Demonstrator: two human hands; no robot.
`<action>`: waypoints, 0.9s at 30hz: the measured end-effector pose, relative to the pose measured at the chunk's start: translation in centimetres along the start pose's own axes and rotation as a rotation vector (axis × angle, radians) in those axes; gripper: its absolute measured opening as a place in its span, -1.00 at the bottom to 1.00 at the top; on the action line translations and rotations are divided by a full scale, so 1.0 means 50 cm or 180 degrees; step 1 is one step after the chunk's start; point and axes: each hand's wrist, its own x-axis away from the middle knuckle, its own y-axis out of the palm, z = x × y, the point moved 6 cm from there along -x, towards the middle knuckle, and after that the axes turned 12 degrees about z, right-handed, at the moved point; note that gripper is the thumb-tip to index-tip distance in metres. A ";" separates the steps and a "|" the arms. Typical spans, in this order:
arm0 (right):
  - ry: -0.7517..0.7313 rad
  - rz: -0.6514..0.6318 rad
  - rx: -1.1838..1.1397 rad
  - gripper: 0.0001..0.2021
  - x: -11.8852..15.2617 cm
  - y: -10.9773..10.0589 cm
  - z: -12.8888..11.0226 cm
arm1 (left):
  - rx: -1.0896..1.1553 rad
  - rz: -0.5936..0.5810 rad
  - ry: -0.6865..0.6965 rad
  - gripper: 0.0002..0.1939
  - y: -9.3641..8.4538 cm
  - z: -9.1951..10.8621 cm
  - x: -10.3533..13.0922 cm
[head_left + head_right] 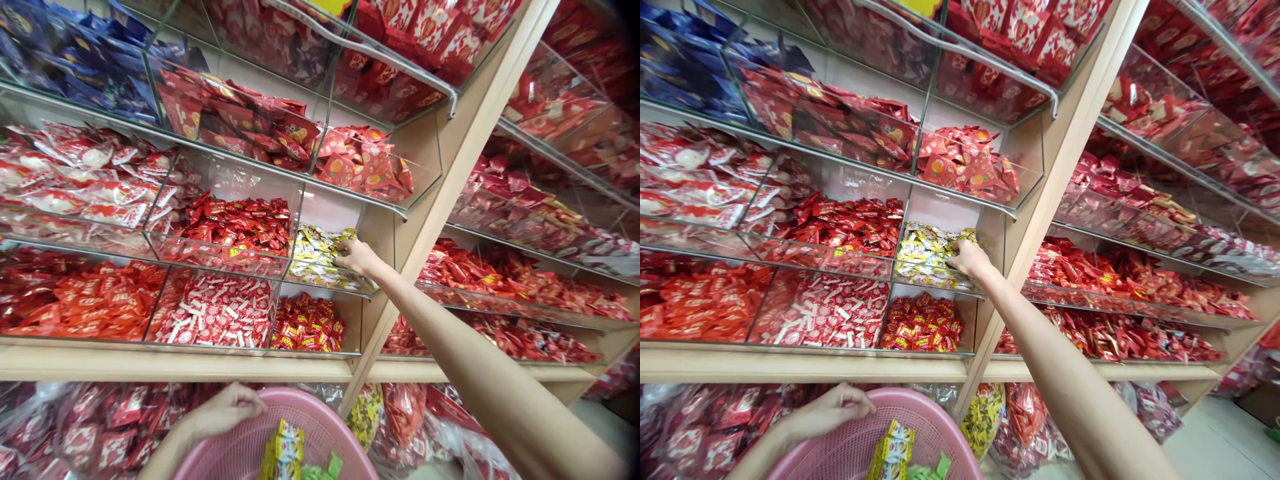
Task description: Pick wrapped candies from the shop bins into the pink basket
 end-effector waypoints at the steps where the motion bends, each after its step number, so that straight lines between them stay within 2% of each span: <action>1: -0.0010 -0.0018 -0.0022 -0.58 0.000 0.000 -0.001 | -0.0002 -0.0004 0.0002 -0.48 0.000 0.001 0.000; 6: -0.0100 -0.0109 -0.0122 -0.52 0.001 0.001 -0.004 | 0.0009 -0.0038 0.0022 -0.45 0.001 0.001 0.001; 11: -0.0026 0.0163 -0.0260 -0.57 0.000 -0.014 0.001 | 0.0002 -0.0033 0.0027 -0.45 0.001 -0.004 -0.001; 15: 0.0010 -0.0013 -0.0448 -0.59 -0.003 -0.029 -0.006 | -0.0032 -0.0027 0.0032 -0.48 0.003 -0.006 -0.005; 21: 0.0505 -0.0234 -0.1221 -0.69 0.001 -0.050 0.006 | 0.0000 -0.0009 0.0068 -0.52 0.003 -0.011 -0.007; 27: 0.0925 0.0010 -0.2097 -0.85 0.006 -0.054 0.031 | 0.0060 0.0016 0.0051 -0.56 0.002 -0.006 -0.005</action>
